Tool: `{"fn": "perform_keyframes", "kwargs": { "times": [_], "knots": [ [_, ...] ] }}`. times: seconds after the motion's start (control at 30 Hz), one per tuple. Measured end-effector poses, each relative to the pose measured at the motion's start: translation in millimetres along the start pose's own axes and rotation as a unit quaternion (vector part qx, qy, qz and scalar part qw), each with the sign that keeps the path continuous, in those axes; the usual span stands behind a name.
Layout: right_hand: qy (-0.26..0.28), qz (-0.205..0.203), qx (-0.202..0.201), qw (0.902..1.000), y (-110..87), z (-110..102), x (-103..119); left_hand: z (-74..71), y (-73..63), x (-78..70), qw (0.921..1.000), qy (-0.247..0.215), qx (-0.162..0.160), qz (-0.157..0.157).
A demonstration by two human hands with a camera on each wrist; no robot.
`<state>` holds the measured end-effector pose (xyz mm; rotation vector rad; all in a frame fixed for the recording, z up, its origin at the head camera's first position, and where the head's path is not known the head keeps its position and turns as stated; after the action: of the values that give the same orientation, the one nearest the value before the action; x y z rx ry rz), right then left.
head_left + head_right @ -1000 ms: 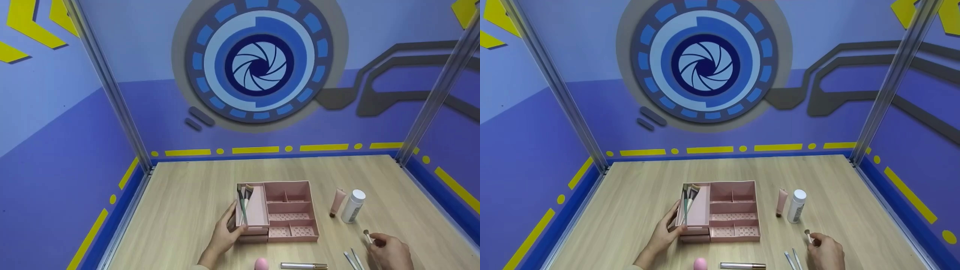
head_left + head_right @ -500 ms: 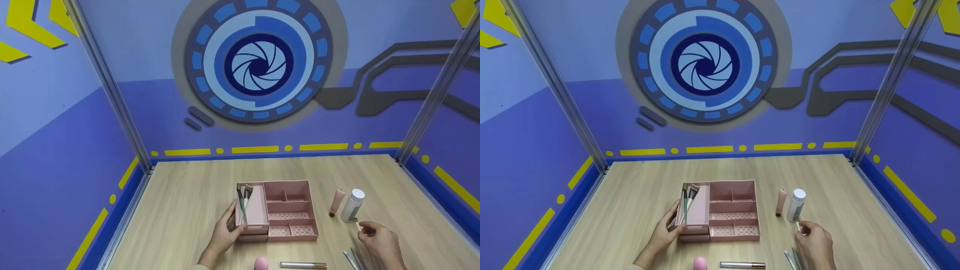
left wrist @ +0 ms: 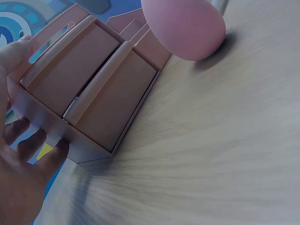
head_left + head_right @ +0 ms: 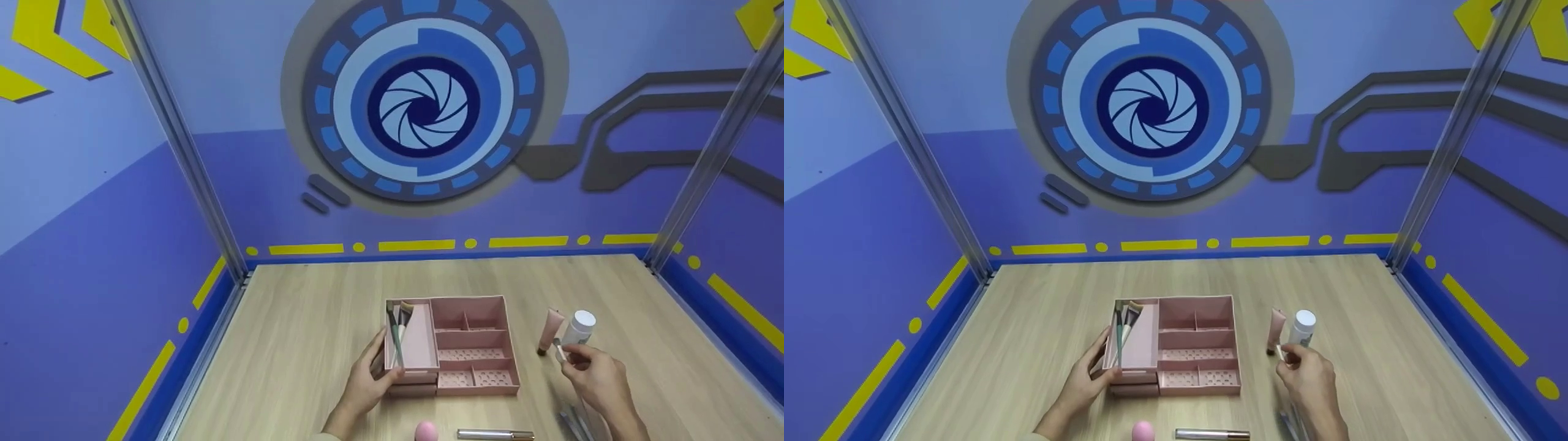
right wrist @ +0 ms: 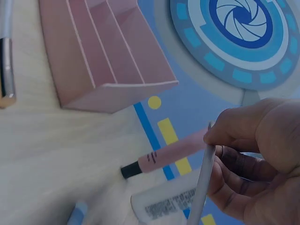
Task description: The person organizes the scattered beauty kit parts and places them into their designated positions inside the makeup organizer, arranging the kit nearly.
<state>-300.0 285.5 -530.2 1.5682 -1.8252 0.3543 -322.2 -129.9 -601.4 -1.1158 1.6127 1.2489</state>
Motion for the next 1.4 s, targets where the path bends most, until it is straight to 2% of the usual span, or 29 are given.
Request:
{"fn": "perform_keyframes", "kwargs": {
  "times": [0.23,0.5,0.9,1.0,1.23,1.4],
  "knots": [
    [0.005,-0.038,-0.02,0.9991,9.0,4.6,24.0,-0.3,-0.8,-1.5,0.9999,0.003,-0.003,0.013],
    [0.016,-0.074,-0.05,0.9958,14.3,11.4,43.9,-1.7,-1.9,-2.7,0.9993,0.033,-0.006,0.017],
    [0.057,-0.113,-0.063,0.99,23.0,21.1,68.6,-1.5,-1.3,-3.8,0.9997,0.017,-0.004,0.015],
    [0.057,-0.114,-0.062,0.9899,24.6,24.6,75.6,-1.0,-1.2,-4.3,0.9997,0.014,-0.005,0.019],
    [0.095,-0.106,-0.047,0.9887,28.3,37.7,91.7,-0.6,-1.2,-1.7,0.9998,-0.002,-0.002,0.017],
    [0.075,-0.101,-0.053,0.9906,30.3,44.2,102.4,1.3,-0.9,-1.4,0.9994,-0.024,0.001,0.025]
  ]
}}
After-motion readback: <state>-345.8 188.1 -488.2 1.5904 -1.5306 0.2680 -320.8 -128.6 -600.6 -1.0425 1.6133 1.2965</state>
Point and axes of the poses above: each hand's wrist, its own y-axis towards the middle knuckle, its own z-axis out of the palm, x = y × z, the point moved 5 cm from there along y, towards the middle knuckle, and after that the axes turned 5 degrees about -x, right-handed, at the moved point
